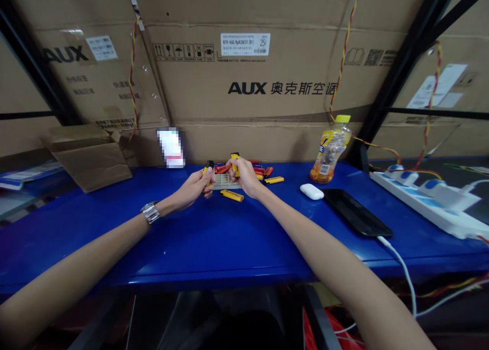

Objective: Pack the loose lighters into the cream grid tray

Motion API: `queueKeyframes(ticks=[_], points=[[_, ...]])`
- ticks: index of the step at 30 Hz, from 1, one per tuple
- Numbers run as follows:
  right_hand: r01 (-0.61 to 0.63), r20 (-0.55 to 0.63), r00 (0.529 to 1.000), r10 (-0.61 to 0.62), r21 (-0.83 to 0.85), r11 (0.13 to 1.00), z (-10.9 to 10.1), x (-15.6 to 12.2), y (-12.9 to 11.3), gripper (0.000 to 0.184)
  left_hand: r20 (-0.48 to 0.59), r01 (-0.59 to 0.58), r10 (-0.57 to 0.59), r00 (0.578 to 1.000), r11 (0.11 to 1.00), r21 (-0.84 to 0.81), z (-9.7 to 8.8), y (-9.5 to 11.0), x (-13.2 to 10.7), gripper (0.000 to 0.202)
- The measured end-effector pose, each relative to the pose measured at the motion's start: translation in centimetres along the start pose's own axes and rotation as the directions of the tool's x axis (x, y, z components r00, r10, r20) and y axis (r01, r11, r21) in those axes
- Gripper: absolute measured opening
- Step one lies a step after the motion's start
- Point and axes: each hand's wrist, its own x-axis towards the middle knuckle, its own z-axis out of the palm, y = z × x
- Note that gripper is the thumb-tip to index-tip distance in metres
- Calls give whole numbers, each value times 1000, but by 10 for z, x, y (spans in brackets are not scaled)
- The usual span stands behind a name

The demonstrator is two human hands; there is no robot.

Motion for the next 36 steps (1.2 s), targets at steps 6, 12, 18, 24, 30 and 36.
queueKeyframes(ticks=[6, 12, 18, 24, 30, 36], points=[[-116, 5, 993, 116, -22, 993, 0, -2, -2, 53, -117, 110, -110, 987, 994, -3, 2, 10, -5, 57], [-168, -101, 982, 159, -87, 982, 3, -6, -8, 53, -229, 100, -70, 971, 988, 122, -1, 8, -6, 45], [-305, -150, 943, 297, -29, 952, 9, -9, -15, 51, -288, 96, 2, 958, 941, 325, -2, 3, -5, 25], [-269, -98, 959, 264, -31, 963, 14, -10, -14, 54, -276, 87, 21, 961, 923, 374, -2, 3, -5, 22], [-285, -97, 955, 280, -36, 958, 12, -11, -14, 52, -270, 89, 18, 963, 921, 379, -2, 5, -6, 23], [-200, -110, 976, 190, -83, 976, 10, -8, -9, 51, -316, 37, 77, 946, 939, 341, -1, 7, -6, 22]])
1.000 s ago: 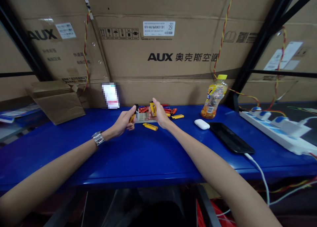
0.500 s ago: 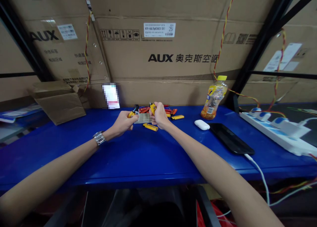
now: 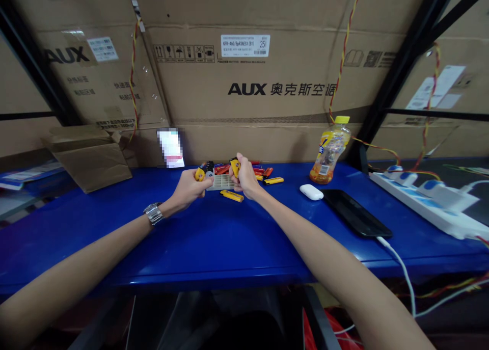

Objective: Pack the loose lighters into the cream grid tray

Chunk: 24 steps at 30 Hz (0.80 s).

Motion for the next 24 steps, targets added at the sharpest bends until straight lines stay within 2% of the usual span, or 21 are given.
queueKeyframes(ticks=[3, 6, 9, 11, 13, 19, 24], points=[[111, -4, 994, -112, -71, 991, -4, 6, 6, 40, -77, -36, 37, 996, 999, 10, -2, -4, 3, 23], [248, 7, 967, -253, -224, 942, -9, 13, 11, 33, -109, -49, 54, 993, 998, 44, -3, -9, 6, 24], [442, 88, 887, -453, -444, 780, -15, 18, 11, 30, -119, -53, 62, 991, 995, 80, -4, -9, 7, 24], [520, 144, 832, -536, -539, 662, -18, 22, 10, 31, -125, -53, 65, 990, 994, 96, -4, -7, 6, 24], [534, 166, 820, -547, -566, 629, -21, 26, 10, 32, -127, -51, 64, 990, 993, 105, -4, -5, 5, 24], [539, 218, 833, -509, -529, 656, -22, 47, 25, 24, -116, -48, 61, 991, 993, 110, -5, -4, 4, 22], [574, 302, 814, -497, -552, 604, -18, 56, 35, 20, -112, -27, 42, 993, 991, 132, -6, -5, 5, 20]])
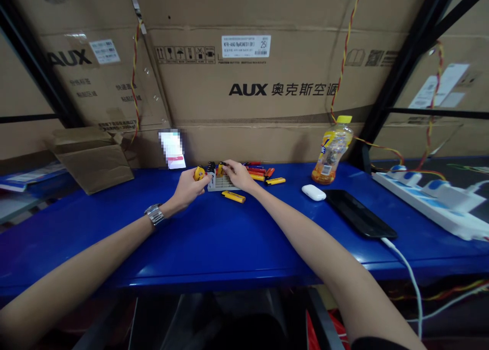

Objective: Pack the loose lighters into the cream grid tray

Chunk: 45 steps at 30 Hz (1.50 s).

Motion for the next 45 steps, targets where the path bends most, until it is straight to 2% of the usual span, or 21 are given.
queueKeyframes(ticks=[3, 6, 10, 14, 17, 22, 25, 27, 30, 32, 35, 39, 42, 45], points=[[-25, 22, 999, 26, -48, 999, 2, 1, -1, 17, 2, -7, 7, 1000, 1000, 13, 0, -2, 1, 19], [-87, -4, 996, 87, -15, 996, 3, 1, -2, 13, 7, -15, 15, 1000, 1000, 2, 1, -4, 2, 18], [-129, -48, 990, 131, 55, 990, 2, 0, -7, 28, 31, -23, 23, 999, 1000, -2, 1, -6, 2, 16], [-65, -78, 995, 68, 40, 997, -5, -2, -24, 12, 43, -28, 27, 999, 999, 21, 1, -6, 2, 14], [-39, -20, 999, 41, 107, 993, -7, -5, -43, 27, 74, -40, 38, 997, 998, 39, 2, -6, 2, 12], [-19, 109, 994, -1, 178, 984, 2, -10, -64, 27, 109, -146, 138, 984, 987, 62, 2, -8, 1, 11], [-54, 125, 992, 22, 255, 966, 4, -8, -66, 27, 88, -180, 171, 981, 979, 101, 3, -9, 0, 10], [-79, 78, 995, 57, 323, 943, -1, -5, -63, 27, 91, -137, 130, 987, 988, 72, 3, -8, 0, 13], [-88, -69, 989, 128, 418, 904, -14, -2, -50, 27, 133, -33, 33, 991, 999, -2, 2, -6, -1, 18], [-79, -162, 973, 162, 427, 901, -22, -1, -37, 28, 151, -20, 16, 988, 999, 29, 2, -4, -3, 15], [-106, -205, 962, 180, 328, 939, -26, -3, -19, 27, 196, -167, 126, 973, 963, 213, 1, -4, -4, 4], [-121, -141, 979, 149, 185, 975, -18, -5, -9, 20, 371, -409, 264, 890, 822, 396, 3, -7, -8, 7], [-101, -69, 992, 107, 95, 990, -8, -6, -9, 14, 481, -522, 294, 826, 721, 456, 5, -6, -11, 18], [-72, -17, 997, 72, 3, 997, -3, -6, -8, 12, 547, -581, 273, 791, 616, 532, 6, -2, -16, 34]])
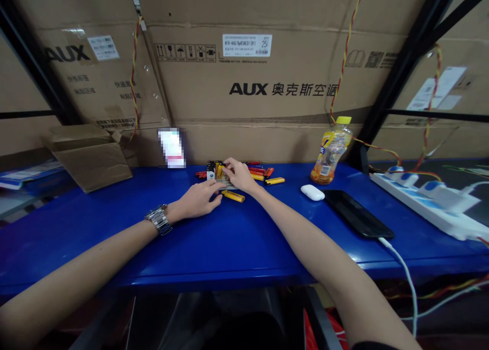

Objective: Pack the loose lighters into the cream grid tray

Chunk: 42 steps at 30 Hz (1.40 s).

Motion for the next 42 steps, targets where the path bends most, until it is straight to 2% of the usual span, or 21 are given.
queueKeyframes(ticks=[5, 8, 10, 13, 18, 21, 25, 28, 30, 34, 35, 39, 42], points=[[37, 0, 999, -38, -53, 998, 0, -1, 1, 23, 109, -69, 58, 992, 992, 105, -2, 2, -2, 41], [73, -3, 997, -74, -104, 992, -6, -1, -2, 20, 113, -78, 69, 991, 994, 81, -2, 1, -2, 39], [95, -10, 995, -99, -220, 971, -15, 0, -6, 17, 99, -77, 72, 992, 996, 49, -3, 1, -1, 37], [73, 4, 997, -81, -467, 881, -37, 0, -7, 18, 102, -44, 43, 994, 999, 9, -4, 1, -1, 38], [-39, 58, 992, 109, -691, 722, -72, -9, 0, 27, 116, -15, 15, 993, 1000, 1, -3, 0, -1, 44], [-76, 48, 982, 180, -780, 621, -81, -17, 3, 34, 111, -28, 31, 993, 999, -23, -3, -1, -1, 42], [-98, 9, 981, 195, -840, 533, -81, -21, 0, 42, 73, -39, 45, 996, 996, -75, -3, -3, -1, 35], [-125, -33, 982, 185, -851, 510, -85, -20, -8, 52, 34, -30, 35, 999, 989, -143, -2, -4, 0, 29], [-135, -31, 976, 213, -859, 493, -92, -20, -13, 51, -10, -21, 19, 1000, 979, -202, -1, -6, 1, 27], [-102, 97, 925, 367, -868, 486, -111, -25, -15, 18, -125, -20, -20, 992, 950, -313, 2, -7, 4, 24], [-93, 135, 905, 402, -862, 498, -114, -26, -13, 18, -146, -13, -37, 989, 944, -330, 2, -6, 5, 22], [-89, 213, 844, 491, -848, 522, -118, -28, -4, 36, -181, 31, -110, 977, 921, -389, 0, -3, 6, 16], [-88, 231, 834, 502, -841, 534, -113, -27, 0, 38, -167, 71, -158, 973, 898, -433, -2, -1, 5, 17]])
